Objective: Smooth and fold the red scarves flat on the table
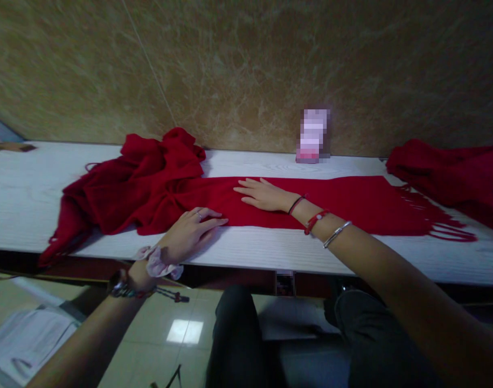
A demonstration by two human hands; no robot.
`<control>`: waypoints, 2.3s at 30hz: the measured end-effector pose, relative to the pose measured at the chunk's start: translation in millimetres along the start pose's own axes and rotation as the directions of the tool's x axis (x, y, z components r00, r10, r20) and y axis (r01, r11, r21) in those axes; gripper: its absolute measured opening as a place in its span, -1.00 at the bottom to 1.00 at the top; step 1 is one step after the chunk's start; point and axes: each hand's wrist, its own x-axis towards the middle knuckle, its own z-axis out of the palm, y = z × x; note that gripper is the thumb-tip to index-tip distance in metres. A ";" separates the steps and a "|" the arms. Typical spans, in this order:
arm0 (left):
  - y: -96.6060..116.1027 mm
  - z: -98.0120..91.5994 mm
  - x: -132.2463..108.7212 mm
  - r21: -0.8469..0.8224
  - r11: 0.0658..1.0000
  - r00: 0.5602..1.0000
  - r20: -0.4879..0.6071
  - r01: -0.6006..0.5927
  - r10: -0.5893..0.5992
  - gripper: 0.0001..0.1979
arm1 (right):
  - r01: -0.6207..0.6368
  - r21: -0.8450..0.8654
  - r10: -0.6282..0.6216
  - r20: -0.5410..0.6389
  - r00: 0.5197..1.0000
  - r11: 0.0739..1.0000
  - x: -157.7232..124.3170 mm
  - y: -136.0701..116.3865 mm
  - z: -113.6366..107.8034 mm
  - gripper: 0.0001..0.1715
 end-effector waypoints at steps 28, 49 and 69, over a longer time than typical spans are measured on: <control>3.5 -1.3 -2.0 0.007 0.997 0.997 -0.006 0.071 -0.071 -0.66 | -0.057 0.090 0.069 -0.127 0.990 0.994 -7.0 13.0 -14.1 -0.45; 41.5 -4.6 87.2 0.082 0.982 0.967 0.205 -0.168 0.149 -0.73 | -0.049 0.049 0.063 -0.330 0.942 0.998 -88.0 -29.1 7.9 -0.56; 28.9 10.7 71.0 -0.007 0.988 0.981 -0.120 -0.157 0.155 -0.75 | -0.214 -0.086 0.174 -0.335 0.926 0.973 -90.3 -20.4 1.5 -0.74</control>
